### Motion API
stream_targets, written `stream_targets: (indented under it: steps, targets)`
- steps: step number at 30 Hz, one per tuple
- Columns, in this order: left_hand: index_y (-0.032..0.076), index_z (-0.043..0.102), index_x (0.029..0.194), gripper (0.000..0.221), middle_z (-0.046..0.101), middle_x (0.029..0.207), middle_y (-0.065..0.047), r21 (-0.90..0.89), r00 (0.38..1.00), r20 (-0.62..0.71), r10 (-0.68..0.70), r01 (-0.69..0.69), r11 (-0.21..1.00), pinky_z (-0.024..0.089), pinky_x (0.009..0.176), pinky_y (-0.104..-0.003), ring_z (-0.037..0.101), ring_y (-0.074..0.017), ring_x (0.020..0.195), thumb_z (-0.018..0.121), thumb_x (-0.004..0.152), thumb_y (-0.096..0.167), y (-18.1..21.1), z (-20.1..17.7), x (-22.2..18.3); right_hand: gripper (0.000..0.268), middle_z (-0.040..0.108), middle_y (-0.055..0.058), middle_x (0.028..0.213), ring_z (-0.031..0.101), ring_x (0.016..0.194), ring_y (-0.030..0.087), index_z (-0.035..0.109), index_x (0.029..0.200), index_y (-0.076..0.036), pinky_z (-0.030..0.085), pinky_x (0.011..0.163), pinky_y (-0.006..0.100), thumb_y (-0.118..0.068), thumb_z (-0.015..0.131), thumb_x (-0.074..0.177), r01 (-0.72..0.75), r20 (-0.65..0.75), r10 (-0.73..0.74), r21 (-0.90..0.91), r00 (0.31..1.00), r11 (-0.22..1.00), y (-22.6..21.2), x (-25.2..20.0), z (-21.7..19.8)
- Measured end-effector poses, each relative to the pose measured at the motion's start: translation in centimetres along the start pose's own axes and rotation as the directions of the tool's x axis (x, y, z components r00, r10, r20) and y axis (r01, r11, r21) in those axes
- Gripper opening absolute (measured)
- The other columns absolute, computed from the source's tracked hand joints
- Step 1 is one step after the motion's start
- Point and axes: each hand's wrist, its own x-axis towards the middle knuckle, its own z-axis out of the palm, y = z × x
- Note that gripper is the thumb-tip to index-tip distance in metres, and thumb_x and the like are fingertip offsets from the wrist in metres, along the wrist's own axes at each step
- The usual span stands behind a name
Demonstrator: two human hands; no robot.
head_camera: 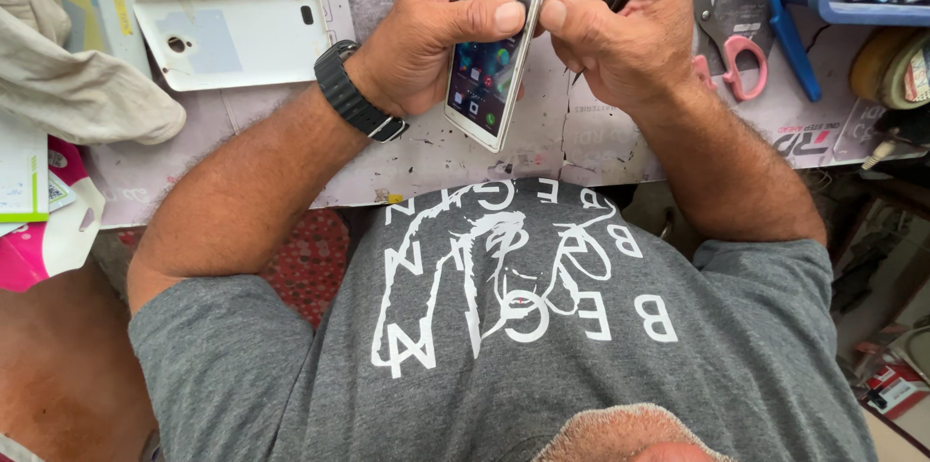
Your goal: The person holds a white smartphone and uses a metal prying tool to work along the seam between the screen and the frame. They rotate the device and continue prying around the edges, focusing on the top and side areas.
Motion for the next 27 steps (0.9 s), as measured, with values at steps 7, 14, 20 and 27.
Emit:
stream_targets:
  steps: [7, 14, 20, 27]
  targets:
    - [0.003, 0.056, 0.136, 0.052, 0.067, 0.106, -0.006, -0.01, 0.999, 0.011, -0.044, 0.044, 0.999, 0.063, 0.082, -0.03, 0.067, -0.0133, 0.095, 0.084, 0.096, 0.021, 0.4, 0.2, -0.1, 0.032, 0.074, 0.018, 0.095, 0.058, 0.051, 0.007, 0.062, 0.134, 0.0, 0.044, 0.04, 0.019, -0.006, 0.073, 0.104, -0.016, 0.019, 0.015, 0.072, 1.0, 0.997, -0.3, 0.3, 0.6]
    - [0.001, 0.054, 0.143, 0.059, 0.066, 0.108, -0.006, 0.02, 0.999, 0.028, -0.04, 0.039, 0.999, 0.063, 0.082, -0.029, 0.067, -0.0127, 0.097, 0.085, 0.098, 0.023, 0.7, 0.4, -0.1, 0.032, 0.074, 0.017, 0.097, 0.058, 0.052, 0.008, 0.062, 0.134, 0.002, 0.044, 0.04, 0.019, -0.006, 0.072, 0.105, -0.032, -0.008, 0.033, 0.084, 0.999, 0.996, -0.3, 0.1, 0.9]
    - [0.002, 0.052, 0.144, 0.059, 0.065, 0.111, -0.005, 0.02, 0.998, 0.041, -0.052, 0.052, 0.998, 0.061, 0.089, -0.029, 0.066, -0.013, 0.101, 0.084, 0.098, 0.022, 0.3, 0.1, 0.0, 0.026, 0.07, 0.014, 0.089, 0.054, 0.05, 0.007, 0.061, 0.131, 0.001, 0.041, 0.04, 0.02, -0.002, 0.071, 0.107, -0.034, 0.028, 0.032, 0.083, 0.999, 0.996, -0.5, 0.0, 0.8]
    - [0.002, 0.052, 0.14, 0.053, 0.063, 0.116, -0.004, 0.023, 0.996, 0.066, -0.054, 0.052, 0.998, 0.053, 0.099, -0.028, 0.06, -0.0118, 0.105, 0.084, 0.101, 0.019, -0.2, -0.6, -0.1, 0.027, 0.067, 0.012, 0.082, 0.052, 0.047, 0.008, 0.061, 0.129, -0.001, 0.04, 0.04, 0.022, 0.0, 0.07, 0.103, -0.084, 0.039, 0.079, 0.136, 0.996, 0.987, -0.6, 0.1, 0.7]
